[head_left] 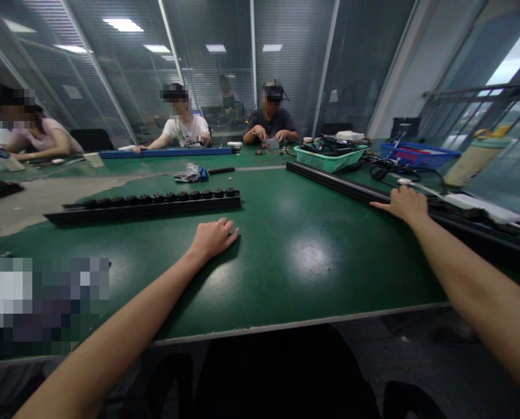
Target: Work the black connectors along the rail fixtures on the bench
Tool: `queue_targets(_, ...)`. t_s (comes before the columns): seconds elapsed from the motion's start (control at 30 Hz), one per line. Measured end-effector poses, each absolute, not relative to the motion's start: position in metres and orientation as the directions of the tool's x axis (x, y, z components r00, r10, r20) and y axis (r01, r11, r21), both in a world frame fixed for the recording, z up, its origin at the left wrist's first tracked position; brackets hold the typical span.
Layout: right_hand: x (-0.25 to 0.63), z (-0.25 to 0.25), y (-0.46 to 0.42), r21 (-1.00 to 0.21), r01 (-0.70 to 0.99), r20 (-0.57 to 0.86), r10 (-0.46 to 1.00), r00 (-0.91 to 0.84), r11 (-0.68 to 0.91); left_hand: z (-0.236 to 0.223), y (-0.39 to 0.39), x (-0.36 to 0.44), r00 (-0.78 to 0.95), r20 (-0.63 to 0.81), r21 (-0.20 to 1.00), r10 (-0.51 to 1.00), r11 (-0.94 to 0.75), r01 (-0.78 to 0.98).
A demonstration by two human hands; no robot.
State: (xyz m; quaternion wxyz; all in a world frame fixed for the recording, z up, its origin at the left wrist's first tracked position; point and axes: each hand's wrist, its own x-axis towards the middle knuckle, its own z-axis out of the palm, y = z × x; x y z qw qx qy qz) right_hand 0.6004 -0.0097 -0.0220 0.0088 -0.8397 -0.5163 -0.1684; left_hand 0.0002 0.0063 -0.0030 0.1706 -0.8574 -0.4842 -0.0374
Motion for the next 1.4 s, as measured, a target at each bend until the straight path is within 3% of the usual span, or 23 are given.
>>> queue_targets(0.13, 0.583, -0.021, -0.004, 0.252, 0.811, 0.303, 0.839, 0.452, -0.528, -0.006, 0.009, -0.001, 0.539, 0.227, -0.286, 0.811, -0.473, 0.833)
queue_targets(0.27, 0.538, -0.025, 0.004, 0.34, 0.746, 0.447, 0.796, 0.407, -0.573, -0.006, 0.009, -0.002, 0.537, 0.223, -0.289, 0.813, -0.471, 0.833)
queue_targets(0.43, 0.456, -0.023, 0.019, 0.365, 0.921, 0.316, 0.949, 0.012, -0.133, -0.004, 0.006, -0.002, 0.536, 0.212, -0.275, 0.818, -0.476, 0.835)
queue_targets(0.67, 0.324, -0.016, 0.037, 0.087, 0.923, 0.237, 0.892, -0.385, 0.375, -0.003, 0.005, -0.004, 0.531, 0.2, -0.253, 0.824, -0.48, 0.84)
queue_targets(0.8, 0.263, -0.022, 0.063, -0.046, 0.844, 0.274, 0.819, -0.504, 0.535, -0.004, 0.004, -0.006, 0.538, 0.206, -0.261, 0.818, -0.483, 0.835)
queue_targets(0.97, 0.214, -0.035, 0.123, -0.316, 0.823, 0.307, 0.872, -0.381, 0.471, -0.004, 0.002, -0.01, 0.548, 0.218, -0.279, 0.808, -0.486, 0.828)
queue_targets(1.13, 0.181, -0.043, 0.173, -0.549, 0.691, 0.312, 0.882, -0.353, 0.47, -0.005, 0.004, -0.014, 0.554, 0.235, -0.258, 0.799, -0.498, 0.828)
queue_targets(1.27, 0.166, -0.045, 0.193, -0.591, 0.64, 0.32, 0.871, -0.373, 0.491, -0.007, 0.007, -0.015, 0.567, 0.229, -0.255, 0.791, -0.514, 0.819)
queue_targets(1.4, 0.164, -0.043, 0.204, -0.538, 0.712, 0.305, 0.891, -0.336, 0.452, -0.006, 0.007, -0.015, 0.571, 0.22, -0.249, 0.791, -0.52, 0.817)
